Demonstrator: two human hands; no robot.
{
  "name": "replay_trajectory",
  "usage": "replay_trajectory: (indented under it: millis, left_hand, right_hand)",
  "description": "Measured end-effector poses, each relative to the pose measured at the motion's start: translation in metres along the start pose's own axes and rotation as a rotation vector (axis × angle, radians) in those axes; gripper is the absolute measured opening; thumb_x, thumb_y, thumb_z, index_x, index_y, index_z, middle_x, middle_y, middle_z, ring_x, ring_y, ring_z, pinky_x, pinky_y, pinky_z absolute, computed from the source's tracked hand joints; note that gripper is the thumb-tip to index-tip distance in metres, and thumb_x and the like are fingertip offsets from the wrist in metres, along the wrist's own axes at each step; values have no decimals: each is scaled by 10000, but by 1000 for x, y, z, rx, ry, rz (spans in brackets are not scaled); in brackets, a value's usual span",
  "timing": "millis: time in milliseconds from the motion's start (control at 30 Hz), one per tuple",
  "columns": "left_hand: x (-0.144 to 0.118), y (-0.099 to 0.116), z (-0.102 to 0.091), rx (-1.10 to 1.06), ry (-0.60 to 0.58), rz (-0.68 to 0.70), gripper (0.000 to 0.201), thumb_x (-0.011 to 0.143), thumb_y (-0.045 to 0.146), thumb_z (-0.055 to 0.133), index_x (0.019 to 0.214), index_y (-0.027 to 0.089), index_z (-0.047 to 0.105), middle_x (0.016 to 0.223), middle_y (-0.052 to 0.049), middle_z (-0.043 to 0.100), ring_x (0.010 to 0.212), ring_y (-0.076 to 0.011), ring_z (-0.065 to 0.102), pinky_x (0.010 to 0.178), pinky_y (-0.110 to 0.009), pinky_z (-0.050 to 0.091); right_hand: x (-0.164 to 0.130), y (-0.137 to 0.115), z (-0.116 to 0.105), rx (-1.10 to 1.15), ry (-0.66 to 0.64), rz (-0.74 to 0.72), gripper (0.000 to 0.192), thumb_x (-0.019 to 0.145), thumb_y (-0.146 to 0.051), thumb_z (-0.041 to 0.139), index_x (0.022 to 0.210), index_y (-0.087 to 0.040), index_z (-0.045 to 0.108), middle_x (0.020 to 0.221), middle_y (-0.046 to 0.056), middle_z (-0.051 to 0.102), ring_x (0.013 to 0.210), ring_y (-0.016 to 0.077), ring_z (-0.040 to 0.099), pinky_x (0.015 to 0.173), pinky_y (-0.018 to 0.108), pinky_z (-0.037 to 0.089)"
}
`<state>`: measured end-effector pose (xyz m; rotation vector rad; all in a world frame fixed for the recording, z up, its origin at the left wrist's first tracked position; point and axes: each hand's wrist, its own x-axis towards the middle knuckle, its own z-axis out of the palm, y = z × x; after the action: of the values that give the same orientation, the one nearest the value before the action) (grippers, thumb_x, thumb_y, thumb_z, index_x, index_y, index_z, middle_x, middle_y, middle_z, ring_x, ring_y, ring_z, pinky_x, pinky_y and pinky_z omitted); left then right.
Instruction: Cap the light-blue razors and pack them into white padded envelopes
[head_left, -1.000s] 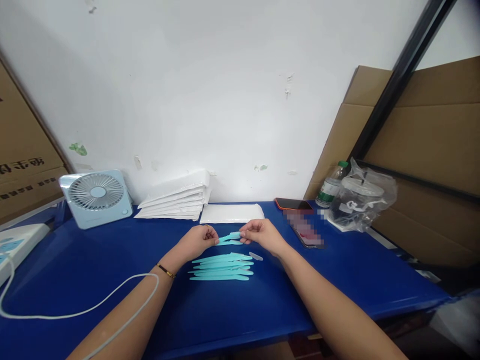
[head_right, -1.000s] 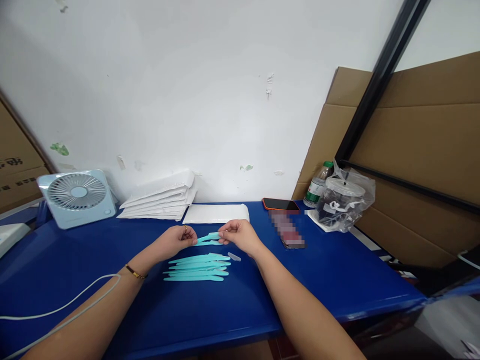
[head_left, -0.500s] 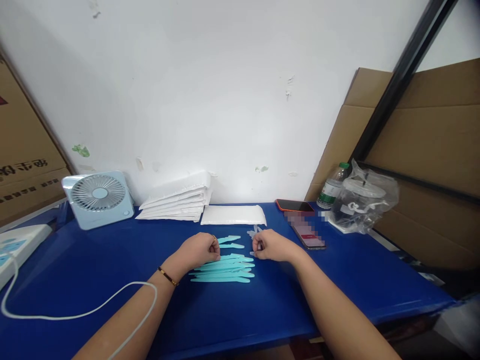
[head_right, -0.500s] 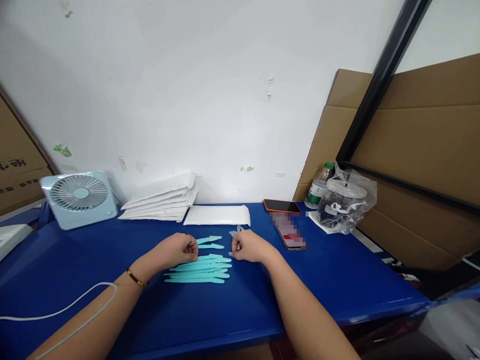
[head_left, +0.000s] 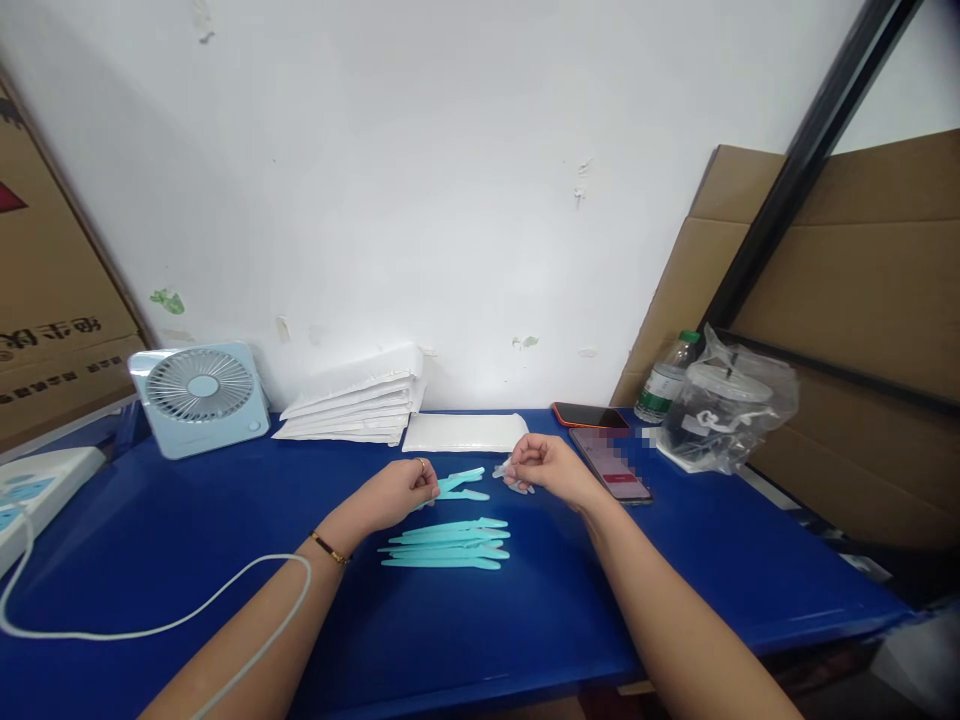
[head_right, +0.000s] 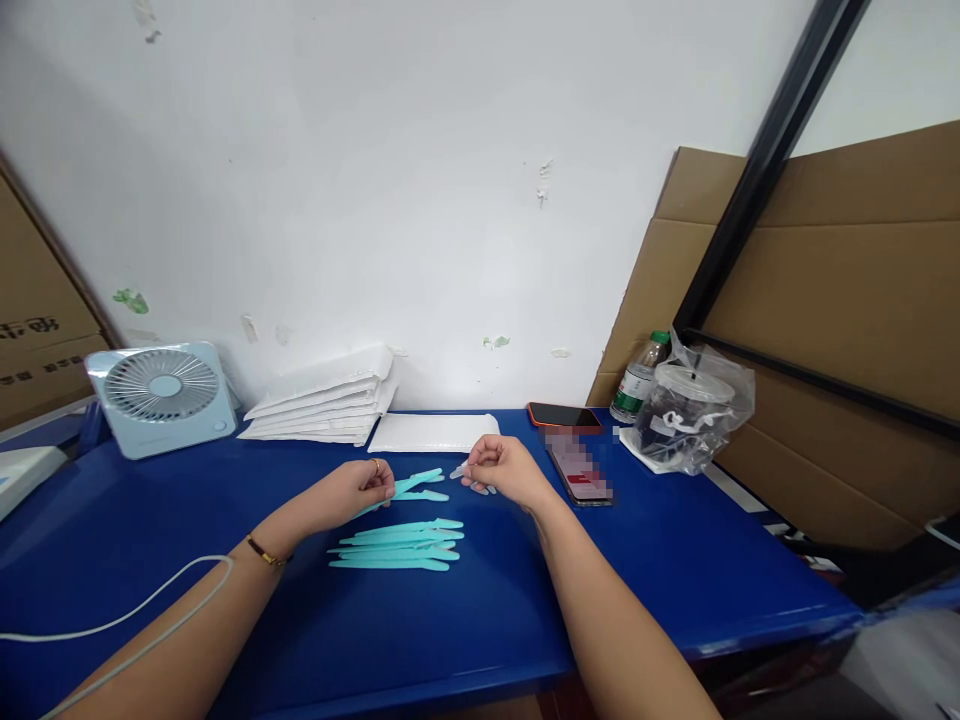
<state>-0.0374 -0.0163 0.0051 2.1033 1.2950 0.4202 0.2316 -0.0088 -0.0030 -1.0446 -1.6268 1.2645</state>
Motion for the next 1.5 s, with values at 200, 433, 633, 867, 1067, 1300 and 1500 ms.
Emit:
replay_trajectory:
  millis: [200,433,633,867,1067,1300,1500]
  left_hand:
    - [1,3,-5,-290,-31,-44,249,761,415,460,797,171,494,736,-1,579,660,-140,558,579,-234,385]
    - [0,0,-8,-444,-62,-98,273,726,423,529,825,169,519,753,14,550,591,-87,440,542,-210,330]
    - [0,2,-8,-510,-109,-142,278,699,430,568,787,172,515,670,43,499,539,-70,381,492,-200,281]
    - [-2,10,-9,-535,-145,-152,319,694,466,582,743,161,504,634,45,464,518,-61,354,481,-193,269]
    - [-1,14,-1,-479,-129,-114,321,712,476,535,774,161,512,682,21,519,534,-73,401,503,-204,305]
    - [5,-1,5,100,165,-70,188,768,317,428,733,183,556,704,-14,599,631,-137,510,567,-240,343]
    - [0,10,3,351,211,-64,146,761,302,499,802,210,605,825,-29,646,754,-169,572,624,-251,363]
  right_hand:
    - [1,1,3,-204,173,-292,119,679,-262,682,711,-152,650,721,58,681,681,176,647,616,279,509]
    - [-4,-7,8,-553,229,-634,164,732,-97,578,702,-209,694,791,43,689,764,164,650,689,263,508]
    - [-6,-8,14,-714,180,-784,214,765,-69,529,717,-208,684,800,33,695,786,135,654,699,226,509]
    - [-7,-9,20,-737,128,-886,226,774,-51,508,739,-202,672,813,34,701,802,124,657,721,216,518]
    - [-2,-2,29,-729,44,-845,228,796,-61,495,762,-205,668,829,28,699,825,120,652,744,214,508]
    - [4,3,-14,-905,175,-407,194,742,-107,567,851,-219,683,928,41,621,827,150,593,719,254,455]
    - [9,14,-19,-1015,144,-192,174,747,-122,551,809,-200,693,829,32,620,720,131,566,644,224,397]
